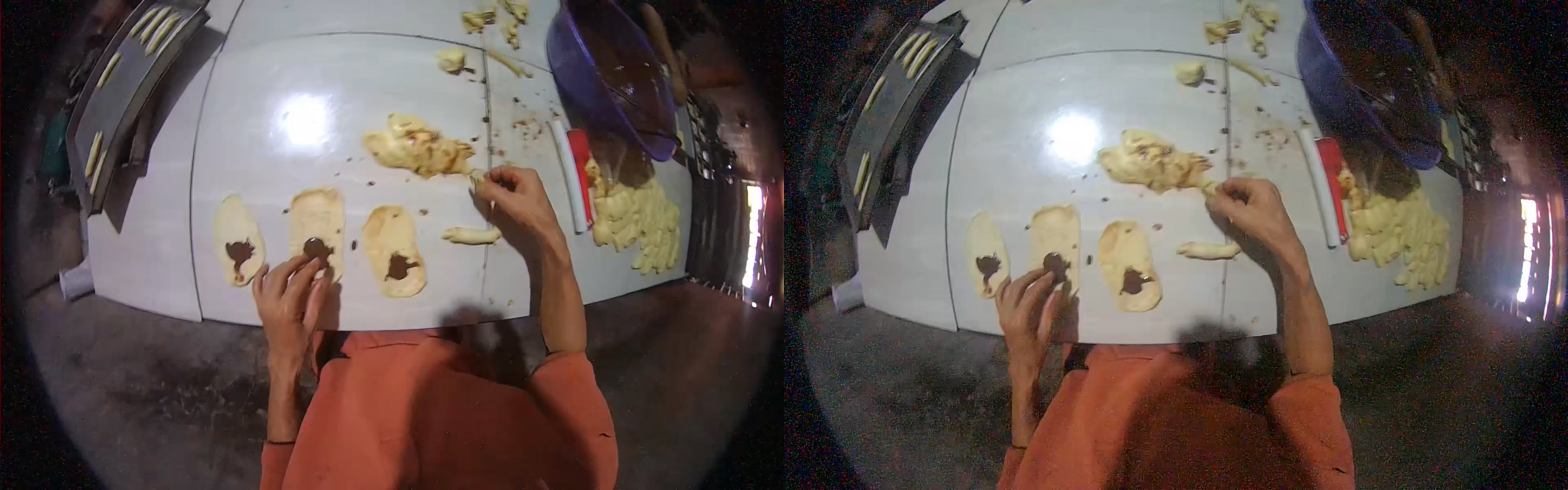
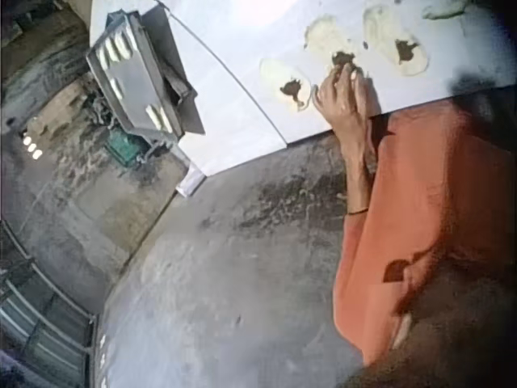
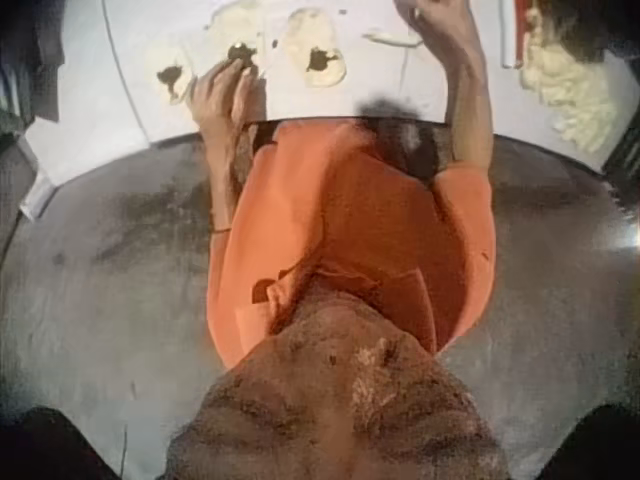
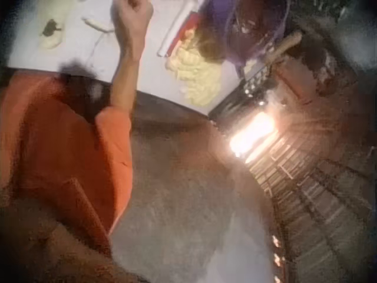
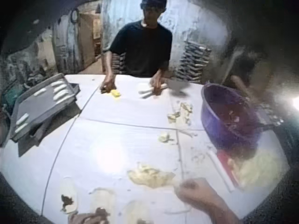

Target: The person flattens pieces of dough with a rolling pin, applies a chocolate filling using a spatula, and rolls them into cylinders. The finished dough rolls are placed onto a metal baking tray.

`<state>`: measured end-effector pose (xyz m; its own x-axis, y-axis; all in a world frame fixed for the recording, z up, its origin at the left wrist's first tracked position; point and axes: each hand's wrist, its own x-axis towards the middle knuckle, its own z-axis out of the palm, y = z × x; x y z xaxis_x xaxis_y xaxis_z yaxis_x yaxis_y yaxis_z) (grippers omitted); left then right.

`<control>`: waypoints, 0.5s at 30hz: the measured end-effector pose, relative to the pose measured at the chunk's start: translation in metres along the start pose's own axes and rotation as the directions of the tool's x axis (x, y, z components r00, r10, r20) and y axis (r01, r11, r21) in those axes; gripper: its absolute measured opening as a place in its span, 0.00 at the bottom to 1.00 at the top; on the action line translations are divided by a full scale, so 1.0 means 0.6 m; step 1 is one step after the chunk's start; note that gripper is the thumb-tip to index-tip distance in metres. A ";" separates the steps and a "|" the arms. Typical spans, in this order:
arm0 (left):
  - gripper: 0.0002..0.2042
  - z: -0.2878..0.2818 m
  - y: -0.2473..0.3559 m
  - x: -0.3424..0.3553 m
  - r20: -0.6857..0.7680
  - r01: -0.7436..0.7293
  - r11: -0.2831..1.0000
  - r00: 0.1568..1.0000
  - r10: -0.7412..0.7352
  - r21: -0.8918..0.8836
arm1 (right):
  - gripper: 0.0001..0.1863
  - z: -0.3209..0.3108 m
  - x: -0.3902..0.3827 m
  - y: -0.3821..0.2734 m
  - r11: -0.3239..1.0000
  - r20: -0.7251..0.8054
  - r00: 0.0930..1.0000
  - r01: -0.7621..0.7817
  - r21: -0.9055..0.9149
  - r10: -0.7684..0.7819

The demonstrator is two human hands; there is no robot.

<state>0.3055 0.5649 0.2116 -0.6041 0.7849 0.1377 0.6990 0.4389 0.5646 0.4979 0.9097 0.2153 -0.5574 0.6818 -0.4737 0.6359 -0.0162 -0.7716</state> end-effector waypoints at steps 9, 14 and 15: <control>0.16 0.016 0.010 0.010 0.064 -0.113 0.992 0.991 0.116 -0.048 | 0.11 0.145 -0.110 -0.035 0.648 0.535 0.672 0.711 -0.274 -0.511; 0.15 0.039 0.027 0.030 0.151 -0.218 0.964 0.959 0.240 -0.151 | 0.10 0.162 -0.123 -0.024 0.685 0.428 0.738 0.662 -0.305 -0.522; 0.15 0.048 0.027 0.032 0.169 -0.248 0.955 0.946 0.275 -0.164 | 0.10 0.160 -0.125 -0.025 0.718 0.382 0.776 0.620 -0.317 -0.502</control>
<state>0.3164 0.5998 0.2000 -0.3144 0.9377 0.1479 0.7545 0.1523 0.6384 0.4787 0.7886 0.2215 -0.9555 0.2581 -0.1426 0.2800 0.6428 -0.7130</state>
